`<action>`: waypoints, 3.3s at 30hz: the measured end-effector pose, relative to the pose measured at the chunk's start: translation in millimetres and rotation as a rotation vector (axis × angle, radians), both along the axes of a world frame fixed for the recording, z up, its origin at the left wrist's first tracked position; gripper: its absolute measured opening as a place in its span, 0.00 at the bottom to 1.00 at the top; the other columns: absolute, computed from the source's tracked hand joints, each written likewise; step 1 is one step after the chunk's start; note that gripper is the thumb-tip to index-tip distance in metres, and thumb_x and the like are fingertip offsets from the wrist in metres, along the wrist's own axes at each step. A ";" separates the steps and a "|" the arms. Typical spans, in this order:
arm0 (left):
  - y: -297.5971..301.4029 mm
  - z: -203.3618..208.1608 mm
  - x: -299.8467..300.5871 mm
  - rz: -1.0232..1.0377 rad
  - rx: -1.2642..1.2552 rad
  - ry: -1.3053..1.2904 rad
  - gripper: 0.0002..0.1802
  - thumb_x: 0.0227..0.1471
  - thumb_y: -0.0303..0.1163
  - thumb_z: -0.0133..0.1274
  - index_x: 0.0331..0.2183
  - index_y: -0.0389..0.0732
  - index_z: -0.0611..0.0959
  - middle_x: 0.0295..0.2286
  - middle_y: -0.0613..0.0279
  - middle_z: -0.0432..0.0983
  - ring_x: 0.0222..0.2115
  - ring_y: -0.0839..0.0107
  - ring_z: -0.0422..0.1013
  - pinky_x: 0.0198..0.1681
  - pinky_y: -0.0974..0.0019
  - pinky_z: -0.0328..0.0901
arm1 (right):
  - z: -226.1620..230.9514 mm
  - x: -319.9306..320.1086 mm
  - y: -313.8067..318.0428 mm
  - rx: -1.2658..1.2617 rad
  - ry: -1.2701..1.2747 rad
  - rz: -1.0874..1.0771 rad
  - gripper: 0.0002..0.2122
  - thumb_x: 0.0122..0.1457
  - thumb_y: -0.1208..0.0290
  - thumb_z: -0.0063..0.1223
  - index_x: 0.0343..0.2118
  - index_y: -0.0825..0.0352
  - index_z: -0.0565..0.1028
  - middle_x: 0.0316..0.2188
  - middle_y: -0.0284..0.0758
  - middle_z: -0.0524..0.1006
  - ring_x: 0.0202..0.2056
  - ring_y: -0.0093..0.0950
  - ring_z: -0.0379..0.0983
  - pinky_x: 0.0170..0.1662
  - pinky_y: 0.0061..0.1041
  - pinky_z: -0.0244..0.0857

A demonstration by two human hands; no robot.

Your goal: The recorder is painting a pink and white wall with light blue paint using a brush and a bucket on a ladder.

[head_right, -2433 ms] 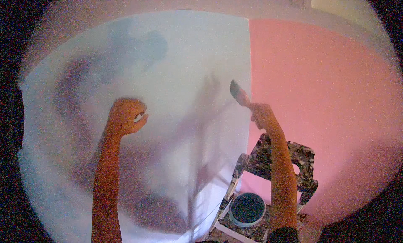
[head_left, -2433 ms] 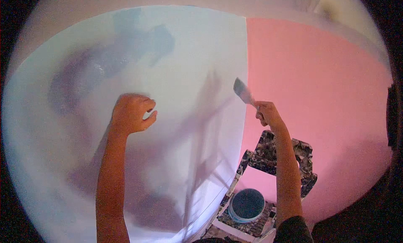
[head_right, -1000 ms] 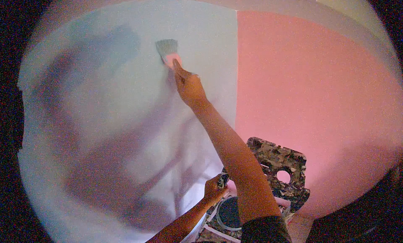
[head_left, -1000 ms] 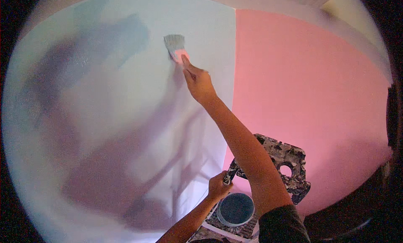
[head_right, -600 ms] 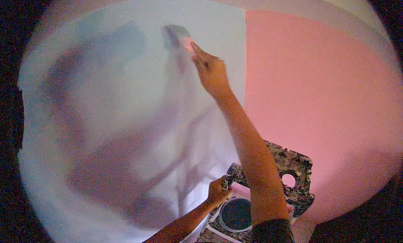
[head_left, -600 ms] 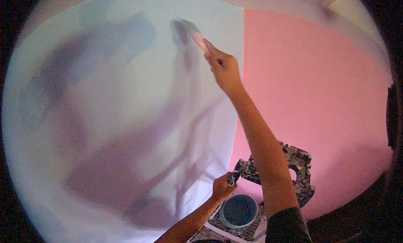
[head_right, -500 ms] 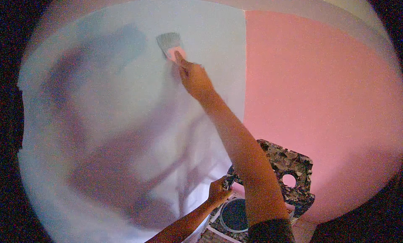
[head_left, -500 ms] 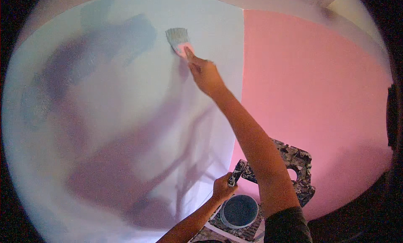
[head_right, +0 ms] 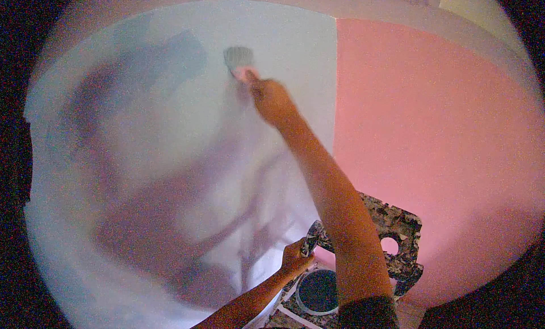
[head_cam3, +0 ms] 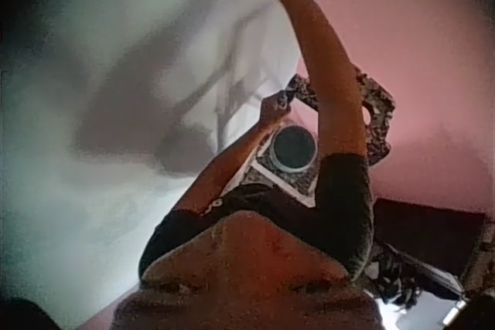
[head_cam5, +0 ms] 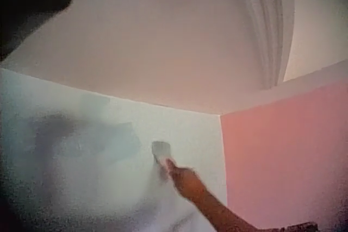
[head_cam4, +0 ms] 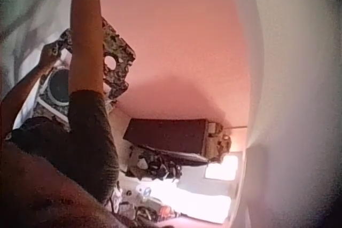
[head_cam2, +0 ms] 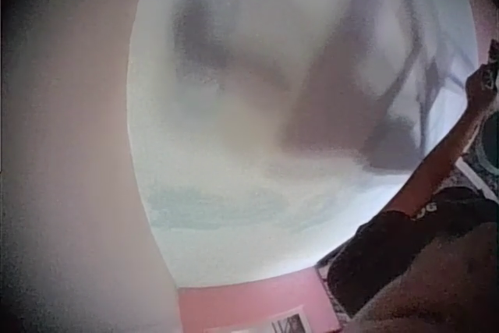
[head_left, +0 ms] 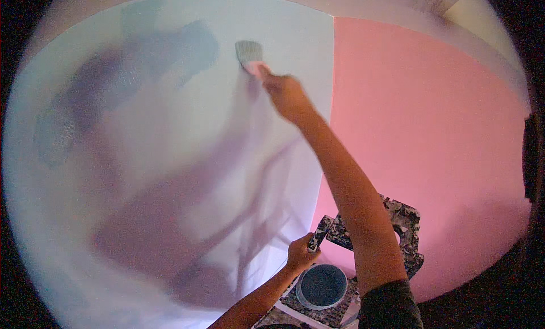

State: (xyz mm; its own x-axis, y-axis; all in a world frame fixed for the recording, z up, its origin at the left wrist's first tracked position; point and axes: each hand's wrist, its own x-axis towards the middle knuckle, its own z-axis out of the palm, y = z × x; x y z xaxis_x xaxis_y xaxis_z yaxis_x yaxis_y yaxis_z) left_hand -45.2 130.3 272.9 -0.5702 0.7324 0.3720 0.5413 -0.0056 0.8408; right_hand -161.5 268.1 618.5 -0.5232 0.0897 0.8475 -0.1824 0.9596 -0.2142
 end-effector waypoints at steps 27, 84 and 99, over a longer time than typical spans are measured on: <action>-4.6 -1.0 -1.0 0.065 -0.036 0.010 0.11 0.37 0.31 0.54 0.29 0.41 0.76 0.19 0.52 0.74 0.23 0.54 0.74 0.28 0.55 0.67 | 20.7 -5.6 -2.9 -0.107 0.113 -0.007 0.14 0.59 0.61 0.46 0.45 0.60 0.75 0.32 0.49 0.77 0.33 0.44 0.75 0.39 0.37 0.68; -3.7 -22.4 -5.7 0.053 -0.006 -0.083 0.12 0.44 0.32 0.58 0.33 0.38 0.79 0.23 0.56 0.77 0.23 0.63 0.74 0.28 0.63 0.66 | -91.4 204.4 60.0 0.123 -0.760 -0.447 0.17 0.56 0.58 0.49 0.27 0.71 0.75 0.25 0.47 0.76 0.30 0.43 0.75 0.35 0.41 0.68; -6.3 -5.9 -2.8 0.036 -0.053 0.095 0.14 0.42 0.38 0.58 0.32 0.41 0.78 0.24 0.52 0.76 0.27 0.52 0.74 0.31 0.55 0.69 | 11.7 -24.7 70.4 -0.614 0.389 -0.249 0.18 0.64 0.56 0.37 0.35 0.71 0.66 0.25 0.52 0.74 0.30 0.52 0.72 0.33 0.49 0.64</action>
State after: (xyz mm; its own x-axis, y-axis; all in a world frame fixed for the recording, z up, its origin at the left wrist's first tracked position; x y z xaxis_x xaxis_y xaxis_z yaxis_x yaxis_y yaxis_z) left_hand -48.0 124.0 267.0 -0.5607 0.7321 0.3868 0.6172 0.0582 0.7846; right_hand -186.2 338.5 630.2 -0.1005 0.6799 0.7264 -0.1473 0.7119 -0.6867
